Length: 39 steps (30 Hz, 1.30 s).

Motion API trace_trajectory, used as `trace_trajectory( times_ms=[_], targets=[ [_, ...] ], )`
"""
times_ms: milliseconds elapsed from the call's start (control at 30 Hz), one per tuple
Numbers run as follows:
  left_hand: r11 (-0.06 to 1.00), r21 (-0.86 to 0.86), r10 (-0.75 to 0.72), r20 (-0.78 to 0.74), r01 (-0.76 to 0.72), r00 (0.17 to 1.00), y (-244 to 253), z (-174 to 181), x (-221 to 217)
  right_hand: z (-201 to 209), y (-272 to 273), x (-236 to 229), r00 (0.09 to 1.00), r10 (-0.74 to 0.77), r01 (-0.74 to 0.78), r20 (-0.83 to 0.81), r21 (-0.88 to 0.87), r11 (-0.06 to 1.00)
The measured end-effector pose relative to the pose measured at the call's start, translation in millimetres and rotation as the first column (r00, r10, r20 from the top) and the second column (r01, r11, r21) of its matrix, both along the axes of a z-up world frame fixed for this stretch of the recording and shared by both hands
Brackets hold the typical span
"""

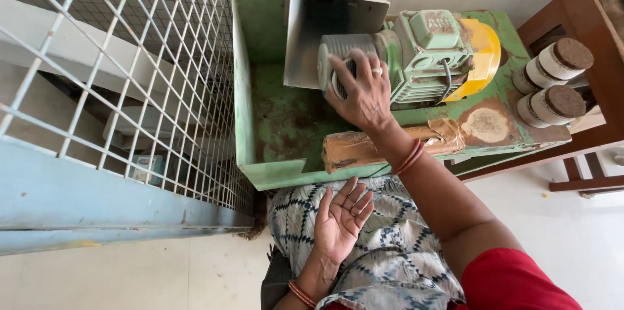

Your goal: The person repeatedly picks up small cylindrical containers filled with grains and presses them against a rotating grinding wheel to process the contents. The person handles the containers one at a time, moving them between the grinding wheel and a nearby stack.

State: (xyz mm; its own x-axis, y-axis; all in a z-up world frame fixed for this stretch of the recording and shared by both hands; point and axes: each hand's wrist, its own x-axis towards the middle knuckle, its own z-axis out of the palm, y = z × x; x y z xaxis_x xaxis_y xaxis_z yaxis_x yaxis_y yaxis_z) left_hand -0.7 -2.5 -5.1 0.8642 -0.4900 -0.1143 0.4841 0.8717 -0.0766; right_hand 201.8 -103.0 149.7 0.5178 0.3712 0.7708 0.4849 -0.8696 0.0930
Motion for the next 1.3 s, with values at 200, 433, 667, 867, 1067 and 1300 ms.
trace_trajectory(
  times_ms=[200, 433, 667, 867, 1067, 1300],
  targets=[
    [0.999, 0.035, 0.022, 0.006, -0.022, 1.0, 1.3, 6.4, -1.1, 20.4, -6.2, 73.8, 0.997, -0.075, 0.071, 0.033, 0.097, 0.993],
    [1.0, 0.015, 0.016, -0.01, -0.016, 1.0, 2.1, 3.9, 0.9, 4.7, -14.7, 12.1, 0.997, -0.071, 0.07, 0.004, 0.049, 0.996],
    [1.0, -0.001, 0.007, -0.027, -0.007, 1.0, 1.3, 1.4, 0.4, -2.6, -6.8, 2.0, 1.0, 0.014, -0.014, 0.0, -0.027, 1.0],
    [0.999, 0.014, 0.033, 0.032, -0.033, 0.999, 2.6, 2.7, -0.3, 21.4, -7.2, 71.5, 0.997, -0.081, 0.081, -0.002, 0.069, 0.994],
    [0.999, -0.009, 0.032, 0.003, -0.032, 0.999, 5.4, 2.8, 2.3, 12.2, 0.0, 15.2, 0.997, -0.012, 0.012, -0.078, -0.003, 1.0],
    [1.0, 0.009, 0.017, -0.019, -0.017, 1.0, 1.4, -1.7, 0.1, 3.0, -5.4, 10.9, 0.998, 0.02, -0.023, -0.067, -0.033, 0.999]
  ],
)
